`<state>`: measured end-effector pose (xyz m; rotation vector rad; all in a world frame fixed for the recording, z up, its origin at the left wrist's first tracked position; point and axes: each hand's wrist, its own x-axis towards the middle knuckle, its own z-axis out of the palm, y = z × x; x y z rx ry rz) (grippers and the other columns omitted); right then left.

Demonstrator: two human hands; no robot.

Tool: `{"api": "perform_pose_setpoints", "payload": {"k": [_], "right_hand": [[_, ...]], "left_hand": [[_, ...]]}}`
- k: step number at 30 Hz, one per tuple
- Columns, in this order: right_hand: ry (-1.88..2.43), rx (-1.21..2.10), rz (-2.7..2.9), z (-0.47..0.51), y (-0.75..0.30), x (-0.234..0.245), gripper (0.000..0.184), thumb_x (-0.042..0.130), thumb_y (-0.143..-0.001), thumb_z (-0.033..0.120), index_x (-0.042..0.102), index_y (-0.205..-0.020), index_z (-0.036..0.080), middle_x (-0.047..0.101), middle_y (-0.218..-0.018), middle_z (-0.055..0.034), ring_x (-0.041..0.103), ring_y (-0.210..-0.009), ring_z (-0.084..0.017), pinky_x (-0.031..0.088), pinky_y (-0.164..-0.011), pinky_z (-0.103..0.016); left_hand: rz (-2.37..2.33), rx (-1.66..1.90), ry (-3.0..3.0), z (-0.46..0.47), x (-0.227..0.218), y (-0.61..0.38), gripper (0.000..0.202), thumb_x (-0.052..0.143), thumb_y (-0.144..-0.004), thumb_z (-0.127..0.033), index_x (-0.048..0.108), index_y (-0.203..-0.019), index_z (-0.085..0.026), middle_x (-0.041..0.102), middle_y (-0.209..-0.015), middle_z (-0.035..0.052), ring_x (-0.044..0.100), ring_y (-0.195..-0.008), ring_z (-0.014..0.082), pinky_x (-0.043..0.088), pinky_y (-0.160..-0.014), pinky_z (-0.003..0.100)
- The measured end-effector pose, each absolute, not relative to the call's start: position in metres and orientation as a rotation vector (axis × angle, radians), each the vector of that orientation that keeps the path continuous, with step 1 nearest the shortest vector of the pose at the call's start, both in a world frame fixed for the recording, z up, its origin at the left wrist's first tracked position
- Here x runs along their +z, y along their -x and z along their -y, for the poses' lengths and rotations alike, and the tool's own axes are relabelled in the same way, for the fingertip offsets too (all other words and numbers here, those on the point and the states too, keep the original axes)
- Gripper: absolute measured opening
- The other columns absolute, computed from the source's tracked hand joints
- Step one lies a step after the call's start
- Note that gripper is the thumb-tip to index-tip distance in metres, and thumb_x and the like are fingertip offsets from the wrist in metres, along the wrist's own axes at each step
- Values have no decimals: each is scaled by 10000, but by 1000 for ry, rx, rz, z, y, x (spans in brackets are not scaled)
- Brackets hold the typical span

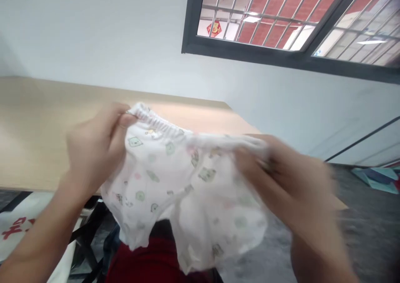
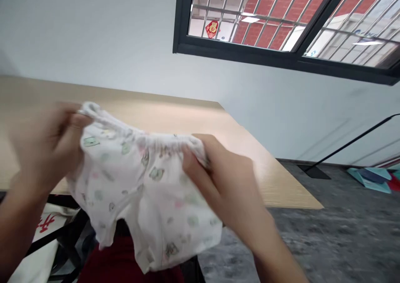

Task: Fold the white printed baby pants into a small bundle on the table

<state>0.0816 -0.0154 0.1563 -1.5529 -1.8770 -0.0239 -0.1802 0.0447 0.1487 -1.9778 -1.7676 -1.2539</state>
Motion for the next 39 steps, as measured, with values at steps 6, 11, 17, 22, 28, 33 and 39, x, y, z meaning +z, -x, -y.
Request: {"api": "perform_pose_setpoints", "payload": {"k": [6, 11, 17, 22, 28, 33, 39], "right_hand": [[1633, 165, 1972, -128, -78, 125, 298, 370, -823, 341, 295, -619, 138, 348, -568, 21, 297, -521, -31, 198, -501, -184], [1726, 205, 2006, -215, -88, 99, 241, 374, -811, 288, 365, -630, 128, 402, -627, 4, 307, -586, -43, 220, -565, -205], [1709, 153, 2096, -224, -71, 83, 378, 386, -824, 244, 467, -1153, 78, 496, -1142, -140, 454, -977, -174, 365, -822, -270], [1172, 173, 2556, -159, -27, 74, 423, 215, -905, 266, 474, -1222, 157, 483, -1246, -55, 416, -1150, -152, 325, -1023, -333], [1169, 304, 2697, -151, -5, 64, 429, 233, -908, 340, 486, -1230, 214, 406, -1346, -5, 377, -1234, -190, 210, -1095, -477], [1340, 523, 2378, -189, -52, 77, 461, 242, -898, 352, 508, -1219, 153, 439, -1312, -64, 413, -1193, -154, 338, -1027, -309], [1790, 590, 2224, -193, -108, 87, 240, 527, -742, 323, 645, -812, 126, 589, -733, -28, 516, -764, -133, 405, -697, -220]], "left_hand": [[1967, -646, 2305, -143, 118, 176, 324, 251, -921, -361, 479, -1079, -192, 613, -761, 86, 517, -640, 211, 284, -577, 280], [1963, -604, 2415, -208, 100, 158, 255, 290, -912, -256, 462, -1059, -136, 626, -894, 156, 543, -736, 222, 322, -645, 292], [1917, -597, 2498, -220, 98, 145, 325, 335, -902, -273, 421, -1158, -93, 508, -1194, 214, 494, -1059, 284, 359, -786, 333], [1754, -257, 2846, -147, 94, 154, 300, 402, -863, -335, 594, -986, -139, 610, -1077, 134, 578, -917, 250, 417, -752, 325], [1547, -191, 2825, 4, 59, 167, 419, 414, -853, -328, 548, -1178, -101, 507, -1283, 174, 476, -1166, 332, 404, -903, 424], [1196, -168, 2894, -30, 91, 116, 336, 364, -905, -300, 566, -1131, -155, 612, -1131, 97, 563, -1041, 244, 453, -849, 368], [1221, -8, 2879, -113, 111, 30, 336, 298, -914, -142, 629, -942, -96, 626, -915, 96, 606, -848, 202, 474, -707, 312]]}}
